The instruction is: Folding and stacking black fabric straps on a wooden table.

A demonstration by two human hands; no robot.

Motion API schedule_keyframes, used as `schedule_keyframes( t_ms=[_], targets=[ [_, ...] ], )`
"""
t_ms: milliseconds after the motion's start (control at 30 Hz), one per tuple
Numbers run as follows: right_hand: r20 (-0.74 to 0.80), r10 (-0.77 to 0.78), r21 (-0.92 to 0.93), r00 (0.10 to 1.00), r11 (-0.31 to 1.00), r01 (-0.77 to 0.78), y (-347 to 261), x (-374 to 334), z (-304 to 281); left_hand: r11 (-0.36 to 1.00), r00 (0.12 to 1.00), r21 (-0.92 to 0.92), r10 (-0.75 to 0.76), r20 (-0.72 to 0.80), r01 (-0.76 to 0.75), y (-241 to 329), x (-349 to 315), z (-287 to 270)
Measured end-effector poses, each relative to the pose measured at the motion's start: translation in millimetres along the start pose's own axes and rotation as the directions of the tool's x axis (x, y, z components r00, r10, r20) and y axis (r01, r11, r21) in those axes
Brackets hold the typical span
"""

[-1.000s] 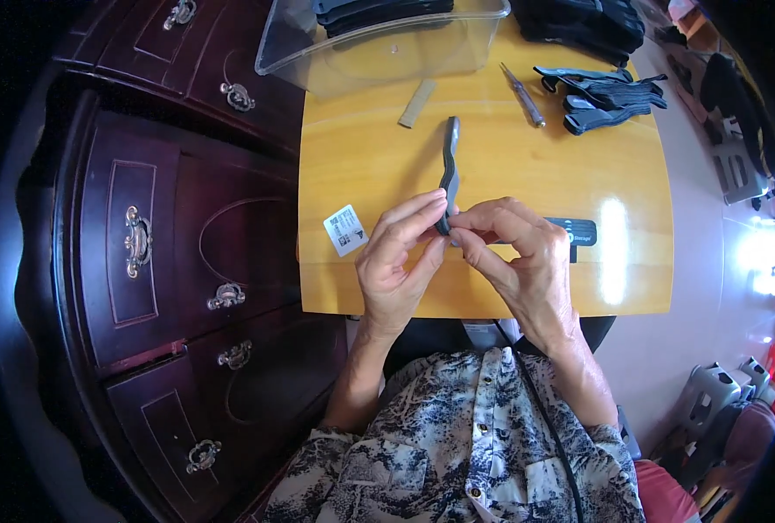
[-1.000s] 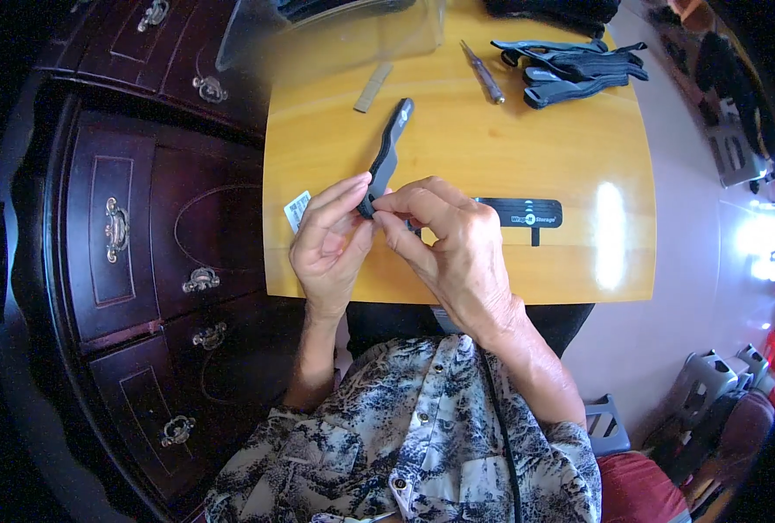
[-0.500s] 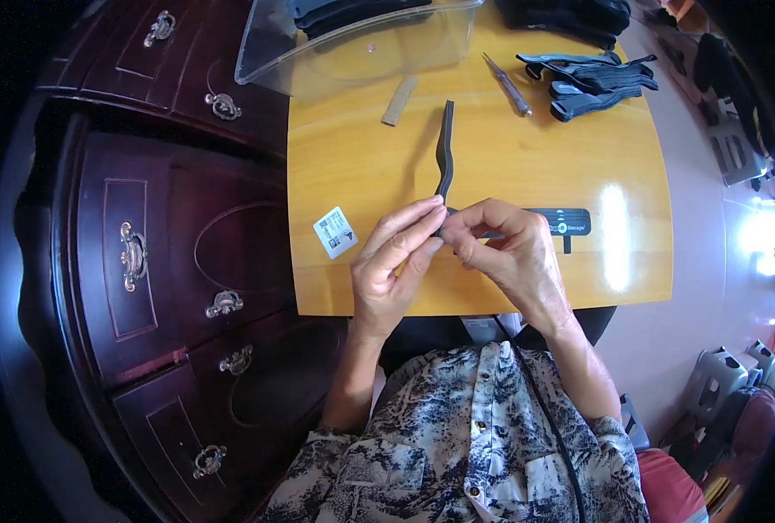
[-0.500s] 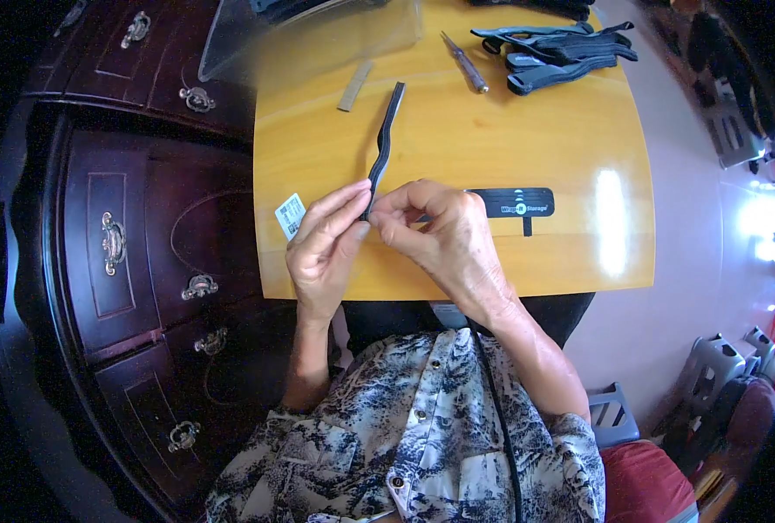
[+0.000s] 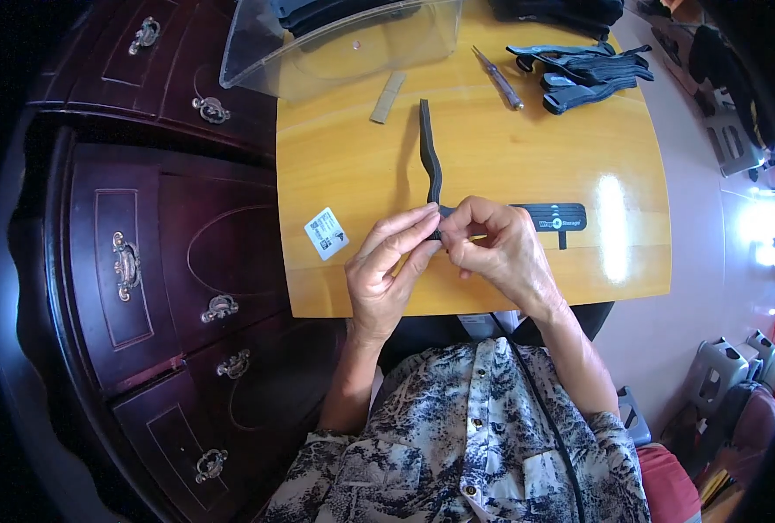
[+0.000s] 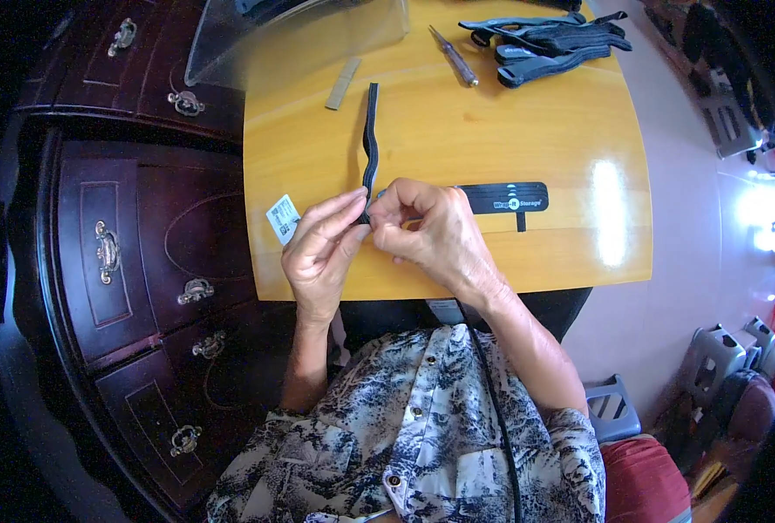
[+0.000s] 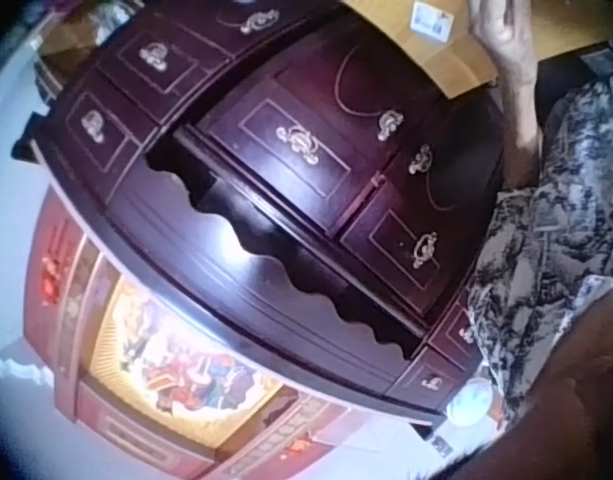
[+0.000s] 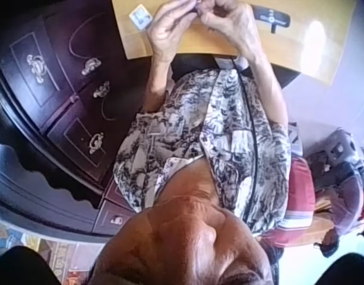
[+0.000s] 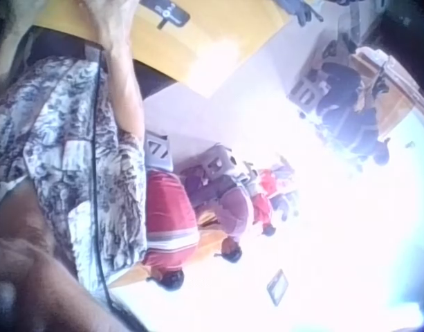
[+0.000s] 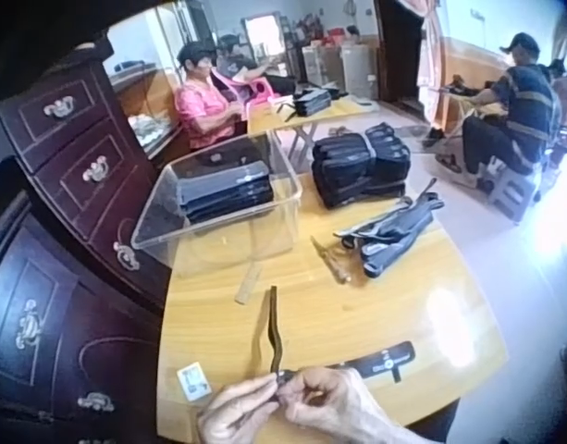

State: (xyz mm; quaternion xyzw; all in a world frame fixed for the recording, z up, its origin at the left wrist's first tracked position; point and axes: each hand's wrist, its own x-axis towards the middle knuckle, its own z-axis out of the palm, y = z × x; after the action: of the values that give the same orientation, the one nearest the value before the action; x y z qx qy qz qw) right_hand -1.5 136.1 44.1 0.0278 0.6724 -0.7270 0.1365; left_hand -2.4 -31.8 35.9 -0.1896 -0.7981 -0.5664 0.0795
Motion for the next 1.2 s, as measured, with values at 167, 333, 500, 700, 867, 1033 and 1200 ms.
schedule_keyframes(
  t_ms=[167, 333, 500, 700, 867, 1033, 1200],
  targets=[
    [0.038, -0.067, -0.158, 0.997, 0.985, 0.073, 4.4, 7.4, 0.6, 0.994, 0.999, -0.099, -0.045, 0.012, 0.046, -5.9, -4.3, 3.9],
    [-0.003, -0.255, -0.257, 0.967, 0.935, 0.246, 8.2, 9.1, 11.1, 0.903, 0.962, -0.377, -0.257, -0.095, 0.204, -9.8, -15.3, 5.0],
    [-0.05, -0.271, -0.254, 0.961, 0.934, 0.25, 11.6, 1.3, 17.1, 0.821, 0.922, -0.474, -0.385, -0.044, 0.32, -13.3, -22.2, 1.8],
    [-0.032, -0.211, -0.177, 0.977, 0.963, 0.203, 24.0, -1.1, 16.0, 0.871, 0.949, -0.42, -0.308, -0.065, 0.254, -10.9, -23.5, 4.2],
    [-0.032, -0.15, -0.158, 0.988, 0.977, 0.144, 25.3, -1.1, 19.8, 0.901, 0.947, -0.352, -0.306, -0.098, 0.254, -16.2, -29.3, 5.0],
    [-0.086, -0.254, -0.272, 0.963, 0.936, 0.222, 24.3, 3.1, 24.8, 0.913, 0.946, -0.326, -0.299, -0.126, 0.245, -20.0, -31.1, 8.7],
    [-0.095, -0.224, -0.198, 0.97, 0.959, 0.202, 30.5, 8.2, 25.5, 0.875, 0.935, -0.403, -0.336, -0.11, 0.267, -25.0, -32.5, 7.1]
  ],
)
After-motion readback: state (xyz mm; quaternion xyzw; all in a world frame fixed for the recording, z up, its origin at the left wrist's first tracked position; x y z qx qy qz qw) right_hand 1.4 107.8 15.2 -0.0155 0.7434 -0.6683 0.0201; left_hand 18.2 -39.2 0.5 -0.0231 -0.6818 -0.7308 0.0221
